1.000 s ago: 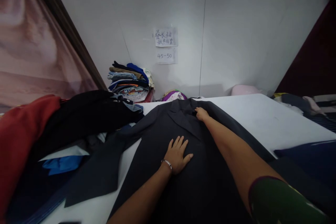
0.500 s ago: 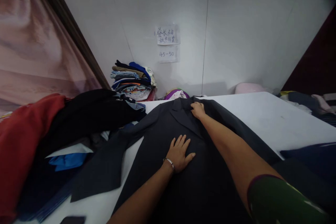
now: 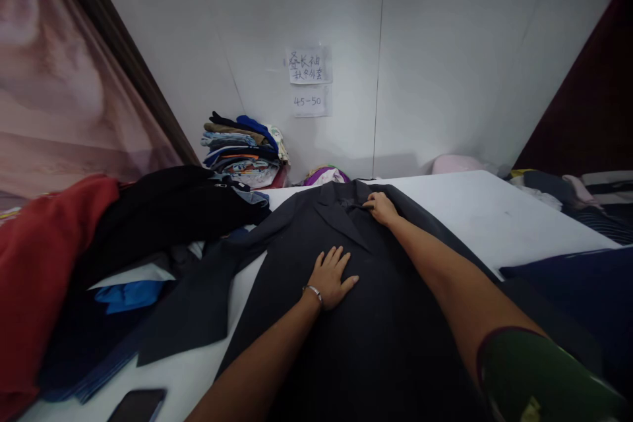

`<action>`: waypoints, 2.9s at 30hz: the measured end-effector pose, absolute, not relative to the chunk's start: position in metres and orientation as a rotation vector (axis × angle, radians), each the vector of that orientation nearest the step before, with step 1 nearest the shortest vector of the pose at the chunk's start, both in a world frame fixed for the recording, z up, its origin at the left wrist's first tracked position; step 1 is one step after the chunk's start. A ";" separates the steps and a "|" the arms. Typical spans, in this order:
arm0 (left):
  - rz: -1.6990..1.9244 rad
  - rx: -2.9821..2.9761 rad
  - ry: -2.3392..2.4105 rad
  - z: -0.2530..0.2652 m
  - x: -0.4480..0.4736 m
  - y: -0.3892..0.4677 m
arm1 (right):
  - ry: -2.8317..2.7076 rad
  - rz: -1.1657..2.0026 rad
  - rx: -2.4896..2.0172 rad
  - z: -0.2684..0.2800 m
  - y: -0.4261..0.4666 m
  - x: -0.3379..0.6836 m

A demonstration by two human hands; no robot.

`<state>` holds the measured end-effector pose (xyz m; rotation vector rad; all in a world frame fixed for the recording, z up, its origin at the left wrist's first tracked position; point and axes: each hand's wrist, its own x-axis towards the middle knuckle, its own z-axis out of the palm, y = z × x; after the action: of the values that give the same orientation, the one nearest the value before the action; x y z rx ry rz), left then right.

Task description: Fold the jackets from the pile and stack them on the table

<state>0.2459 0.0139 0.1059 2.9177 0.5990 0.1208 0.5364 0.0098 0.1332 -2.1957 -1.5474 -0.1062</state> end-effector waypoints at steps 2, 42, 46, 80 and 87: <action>0.120 2.920 0.601 0.106 0.246 0.014 | -1.571 -0.106 -2.171 0.138 0.011 0.533; 0.319 2.991 0.892 0.147 0.404 0.123 | -1.636 0.247 -2.316 0.105 0.005 0.472; 0.141 3.085 0.492 0.131 0.400 0.123 | -1.696 0.272 -2.304 0.107 0.014 0.472; -0.021 2.822 0.105 0.117 0.242 -0.192 | -1.361 0.016 -2.097 0.175 -0.353 0.408; -0.031 2.329 -0.051 0.128 0.212 -0.252 | -0.633 0.127 -2.223 0.174 -0.368 0.483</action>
<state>0.2115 -0.2525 0.1278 2.3294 -0.0513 -0.0315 0.4834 -0.3678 0.1743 -2.2226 -0.6334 0.1271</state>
